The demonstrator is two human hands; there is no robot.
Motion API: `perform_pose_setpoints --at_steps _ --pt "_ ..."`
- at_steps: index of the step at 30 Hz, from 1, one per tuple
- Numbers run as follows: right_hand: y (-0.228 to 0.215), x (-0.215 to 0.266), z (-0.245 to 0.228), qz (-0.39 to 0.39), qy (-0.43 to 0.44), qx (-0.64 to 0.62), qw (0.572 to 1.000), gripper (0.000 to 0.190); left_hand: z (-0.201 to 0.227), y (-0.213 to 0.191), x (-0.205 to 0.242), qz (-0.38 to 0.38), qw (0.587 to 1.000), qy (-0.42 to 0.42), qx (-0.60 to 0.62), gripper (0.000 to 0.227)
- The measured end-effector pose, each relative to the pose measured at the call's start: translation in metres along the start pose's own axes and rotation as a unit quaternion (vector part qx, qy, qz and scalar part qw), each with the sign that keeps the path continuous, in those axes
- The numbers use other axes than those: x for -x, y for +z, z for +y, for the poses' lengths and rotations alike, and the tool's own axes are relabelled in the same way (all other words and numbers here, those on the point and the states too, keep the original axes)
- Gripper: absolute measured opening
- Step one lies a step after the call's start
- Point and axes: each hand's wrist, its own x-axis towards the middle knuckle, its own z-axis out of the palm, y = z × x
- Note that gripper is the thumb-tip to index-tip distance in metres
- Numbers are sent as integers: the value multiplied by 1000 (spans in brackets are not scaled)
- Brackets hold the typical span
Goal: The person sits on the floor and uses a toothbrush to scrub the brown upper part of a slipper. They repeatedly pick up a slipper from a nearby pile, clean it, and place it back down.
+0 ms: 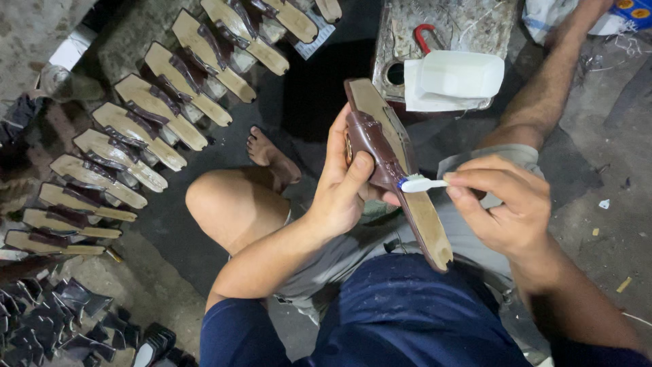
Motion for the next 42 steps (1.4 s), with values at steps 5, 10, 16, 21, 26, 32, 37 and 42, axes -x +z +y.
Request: perform_pose_setpoints --at_steps 5,10,16,21,26,32,37,42 --pt "-5 0 -5 -25 6 29 999 13 0 -1 1 -5 1000 4 4 86" --pt "-5 -1 -14 -17 -22 124 992 15 2 0 0 3 1000 1 -18 85" --pt "-4 1 -16 -5 8 88 996 14 2 -2 -1 8 1000 2 -12 83" --pt "4 2 -10 36 -5 103 994 14 -2 -5 -4 11 1000 1 -15 82" --pt "2 1 -6 41 12 25 999 15 2 -15 -6 -57 998 25 9 84" --pt "10 0 -12 31 -40 65 997 17 0 -18 1 -75 995 65 -23 86" --pt "14 -4 -16 8 -52 37 998 17 5 -19 6 -72 992 84 -55 83" --pt "11 0 -24 5 -43 15 999 16 10 -18 9 -79 994 73 -27 87"
